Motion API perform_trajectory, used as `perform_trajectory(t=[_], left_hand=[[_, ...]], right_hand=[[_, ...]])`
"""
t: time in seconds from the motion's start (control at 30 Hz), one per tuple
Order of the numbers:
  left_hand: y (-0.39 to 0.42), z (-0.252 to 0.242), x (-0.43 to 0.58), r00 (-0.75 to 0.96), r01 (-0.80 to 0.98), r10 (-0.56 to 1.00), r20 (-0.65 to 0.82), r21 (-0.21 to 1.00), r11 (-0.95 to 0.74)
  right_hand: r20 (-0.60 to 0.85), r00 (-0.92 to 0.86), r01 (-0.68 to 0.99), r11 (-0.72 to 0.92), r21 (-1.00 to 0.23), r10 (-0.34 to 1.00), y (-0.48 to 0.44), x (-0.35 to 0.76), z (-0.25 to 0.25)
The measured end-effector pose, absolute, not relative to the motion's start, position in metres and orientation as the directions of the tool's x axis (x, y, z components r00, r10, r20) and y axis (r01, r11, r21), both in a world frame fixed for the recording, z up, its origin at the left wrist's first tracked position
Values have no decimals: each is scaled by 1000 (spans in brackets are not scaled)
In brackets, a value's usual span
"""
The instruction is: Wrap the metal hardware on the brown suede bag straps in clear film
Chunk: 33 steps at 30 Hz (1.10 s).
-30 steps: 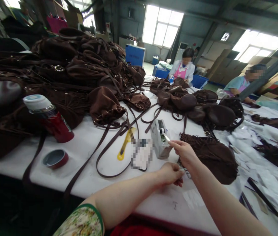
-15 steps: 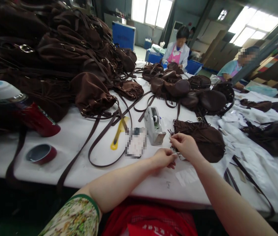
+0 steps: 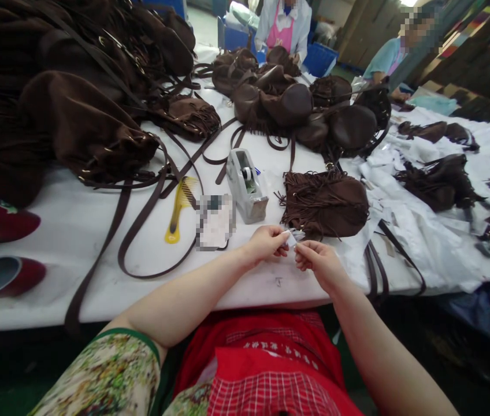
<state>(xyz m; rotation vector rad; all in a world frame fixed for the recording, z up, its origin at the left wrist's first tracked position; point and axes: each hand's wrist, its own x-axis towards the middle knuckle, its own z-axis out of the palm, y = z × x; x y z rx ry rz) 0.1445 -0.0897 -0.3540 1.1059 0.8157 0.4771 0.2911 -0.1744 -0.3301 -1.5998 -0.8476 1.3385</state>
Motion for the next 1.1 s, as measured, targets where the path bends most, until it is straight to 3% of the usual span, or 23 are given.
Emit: perform_trajectory(t=[0.3,0.57,0.83,0.97,1.1], left_hand=[[-90,-352,145,613,66,705,-357,912,404],[-92,-349,145,590,-31,713,-379,872,489],[-94,-354,149,543,-2,751,-376,893,449],[-95,-359,149,581,-3,753,-311,924,384],[-91,-366,147,555,3,798,-235,960,280]], right_hand=[[-478,224,-6,-489,-872,850,-164,287,-335],[-486,100,-81,-480,-873,868,-164,292,-346],[-413,210,-105,-399,-911,886,-147,271,-360],[-452,255,94,-487,-868,855,-139,269,-362],[-481,186,289,-516,-806,857,-140,281,-348]])
